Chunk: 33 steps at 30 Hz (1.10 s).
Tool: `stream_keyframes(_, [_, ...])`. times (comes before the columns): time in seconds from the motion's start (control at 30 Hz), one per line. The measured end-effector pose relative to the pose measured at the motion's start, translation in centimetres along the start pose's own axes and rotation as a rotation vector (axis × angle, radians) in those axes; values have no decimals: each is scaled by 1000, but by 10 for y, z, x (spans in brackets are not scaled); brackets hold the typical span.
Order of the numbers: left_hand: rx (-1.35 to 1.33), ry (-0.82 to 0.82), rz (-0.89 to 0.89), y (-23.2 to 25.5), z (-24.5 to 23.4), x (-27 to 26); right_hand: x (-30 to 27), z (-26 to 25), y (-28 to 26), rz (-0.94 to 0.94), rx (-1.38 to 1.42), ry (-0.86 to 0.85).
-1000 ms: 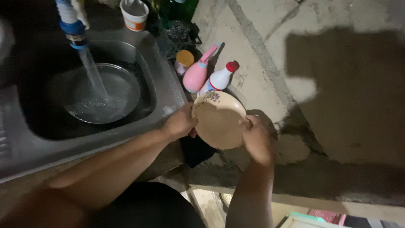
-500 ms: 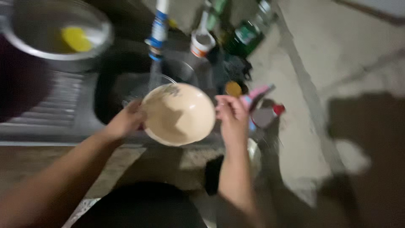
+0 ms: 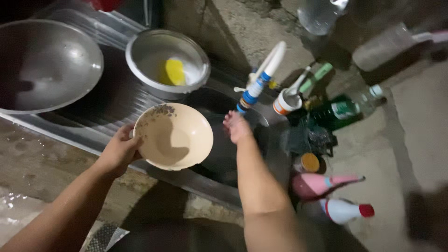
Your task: The person washes kitchenware at a sink, scrubbing a glass lid, a plastic container, a bowl, and a plate with a sponge in soapy water, rinsing each item under the tap, and placing the cleaned items into a red dish rack beside the sink.
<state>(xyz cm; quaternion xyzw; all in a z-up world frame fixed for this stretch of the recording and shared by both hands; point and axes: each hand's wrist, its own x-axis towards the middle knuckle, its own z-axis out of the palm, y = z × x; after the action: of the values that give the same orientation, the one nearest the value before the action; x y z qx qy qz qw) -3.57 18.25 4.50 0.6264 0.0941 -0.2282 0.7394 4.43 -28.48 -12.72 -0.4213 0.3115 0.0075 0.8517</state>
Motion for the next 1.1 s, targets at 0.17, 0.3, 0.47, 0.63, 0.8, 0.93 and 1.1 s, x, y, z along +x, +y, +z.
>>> stream_keyframes(0.17, [-153,28,52,-12,-7,13,12,57,-66,-7,327,-164])
stream_keyframes(0.3, [-181,106,-5,-29,-9,21,-14,80,-115,-220,528,-213])
stream_keyframes(0.47, [-248,99,40,-29,-12,32,-16,86,-117,-453,736,8])
stream_keyframes(0.63, [-34,189,-116,-27,-18,29,-30,137,-10,-288,436,-137])
stream_keyframes(0.8, [-176,122,-116,-13,-30,28,-90,249,1,-673,-812,-224])
stream_keyframes(0.93, [-244,85,-177,-11,-41,22,-98,331,-30,-843,-1622,-91])
stream_keyframes(1.1, [-355,76,-164,-10,-47,21,-66,373,-29,-261,-2134,-181])
